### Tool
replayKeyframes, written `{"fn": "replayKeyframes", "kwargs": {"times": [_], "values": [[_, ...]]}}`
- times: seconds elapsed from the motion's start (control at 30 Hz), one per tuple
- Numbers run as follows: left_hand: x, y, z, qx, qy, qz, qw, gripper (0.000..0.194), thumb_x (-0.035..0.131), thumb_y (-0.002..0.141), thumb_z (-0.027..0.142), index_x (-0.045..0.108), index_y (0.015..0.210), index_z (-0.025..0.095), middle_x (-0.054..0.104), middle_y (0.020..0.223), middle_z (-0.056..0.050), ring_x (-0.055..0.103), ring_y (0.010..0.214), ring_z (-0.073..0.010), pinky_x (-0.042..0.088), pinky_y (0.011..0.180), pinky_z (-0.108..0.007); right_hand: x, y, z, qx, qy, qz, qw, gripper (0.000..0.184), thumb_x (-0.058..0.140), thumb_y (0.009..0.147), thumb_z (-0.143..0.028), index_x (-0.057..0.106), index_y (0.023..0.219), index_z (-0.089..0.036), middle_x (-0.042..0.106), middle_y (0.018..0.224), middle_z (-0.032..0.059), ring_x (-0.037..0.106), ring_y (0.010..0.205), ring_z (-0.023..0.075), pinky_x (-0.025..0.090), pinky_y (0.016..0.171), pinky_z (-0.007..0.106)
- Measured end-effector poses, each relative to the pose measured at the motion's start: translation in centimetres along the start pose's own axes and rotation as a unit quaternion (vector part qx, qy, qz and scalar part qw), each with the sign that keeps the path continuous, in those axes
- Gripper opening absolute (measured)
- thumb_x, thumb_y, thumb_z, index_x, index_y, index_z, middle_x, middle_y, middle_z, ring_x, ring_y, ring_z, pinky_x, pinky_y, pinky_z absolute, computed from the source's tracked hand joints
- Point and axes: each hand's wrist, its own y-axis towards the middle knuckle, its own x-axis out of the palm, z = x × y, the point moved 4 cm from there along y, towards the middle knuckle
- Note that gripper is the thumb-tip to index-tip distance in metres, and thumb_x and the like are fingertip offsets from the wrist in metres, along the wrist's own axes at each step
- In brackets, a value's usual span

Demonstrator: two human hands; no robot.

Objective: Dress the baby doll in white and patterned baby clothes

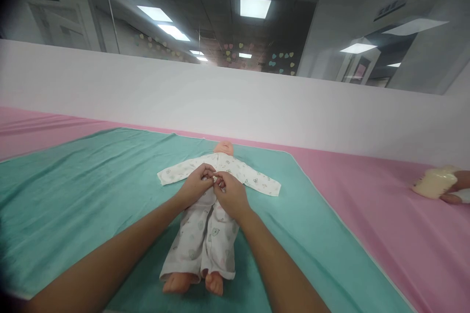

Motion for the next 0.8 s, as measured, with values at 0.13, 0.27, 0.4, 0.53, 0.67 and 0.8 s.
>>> {"fn": "replayKeyframes", "kwargs": {"times": [0.13, 0.27, 0.4, 0.53, 0.67, 0.8], "values": [[0.0, 0.1, -0.3, 0.008, -0.006, 0.013, 1.0, 0.023, 0.047, 0.068, 0.014, 0.051, 0.09, 0.02, 0.055, 0.073, 0.003, 0.051, 0.066, -0.0113, 0.038, 0.06, -0.022, 0.0, 0.1, 0.5, 0.02, 0.025, 0.032, 0.999, 0.021, 0.045, 0.078, -0.025, 0.058, 0.094, -0.023, 0.059, 0.076, -0.0002, 0.052, 0.067, 0.0139, 0.041, 0.064, 0.027], [0.0, 0.1, -0.3, 0.018, -0.021, 0.011, 1.0, 0.021, 0.048, 0.07, 0.016, 0.051, 0.09, 0.021, 0.054, 0.075, 0.003, 0.05, 0.069, -0.0114, 0.038, 0.062, -0.022, 0.0, 0.3, 0.8, 0.028, 0.023, 0.074, 0.997, 0.018, 0.047, 0.077, -0.027, 0.058, 0.09, -0.021, 0.06, 0.081, 0.0018, 0.054, 0.069, 0.0145, 0.043, 0.068, 0.028], [0.0, 0.0, 0.0, 0.014, -0.012, 0.006, 1.0, 0.018, 0.05, 0.074, 0.023, 0.051, 0.091, 0.021, 0.054, 0.078, 0.001, 0.051, 0.071, -0.0129, 0.039, 0.063, -0.023, -0.1, 0.5, 1.4, 0.068, 0.056, 0.091, 0.992, 0.017, 0.051, 0.076, -0.03, 0.058, 0.087, -0.02, 0.062, 0.081, 0.002, 0.056, 0.07, 0.0149, 0.045, 0.068, 0.029], [0.0, -0.1, 0.2, 0.019, 0.024, 0.012, 0.999, 0.016, 0.051, 0.075, 0.028, 0.052, 0.089, 0.021, 0.055, 0.077, 0.0, 0.052, 0.073, -0.0142, 0.04, 0.063, -0.024, 0.0, 0.6, 2.1, 0.092, 0.128, 0.089, 0.983, 0.021, 0.054, 0.073, -0.033, 0.058, 0.088, -0.019, 0.062, 0.078, 0.0024, 0.057, 0.069, 0.0149, 0.047, 0.066, 0.029], [-0.1, -0.2, 0.5, 0.018, 0.058, 0.014, 0.998, 0.013, 0.053, 0.076, 0.03, 0.054, 0.086, 0.021, 0.055, 0.074, 0.001, 0.052, 0.07, -0.0143, 0.039, 0.063, -0.024, 0.2, 0.6, 2.6, 0.094, 0.188, 0.08, 0.974, 0.02, 0.056, 0.074, -0.033, 0.058, 0.087, -0.019, 0.061, 0.077, 0.0026, 0.058, 0.069, 0.0146, 0.047, 0.067, 0.028], [-0.1, -0.3, 0.8, 0.026, 0.061, 0.012, 0.998, 0.011, 0.052, 0.077, 0.029, 0.054, 0.084, 0.021, 0.055, 0.073, 0.002, 0.052, 0.071, -0.0137, 0.04, 0.064, -0.024, 0.4, 0.6, 2.9, 0.114, 0.27, 0.076, 0.953, 0.021, 0.061, 0.071, -0.032, 0.057, 0.087, -0.019, 0.061, 0.075, 0.0013, 0.058, 0.067, 0.013, 0.047, 0.066, 0.027]]}}
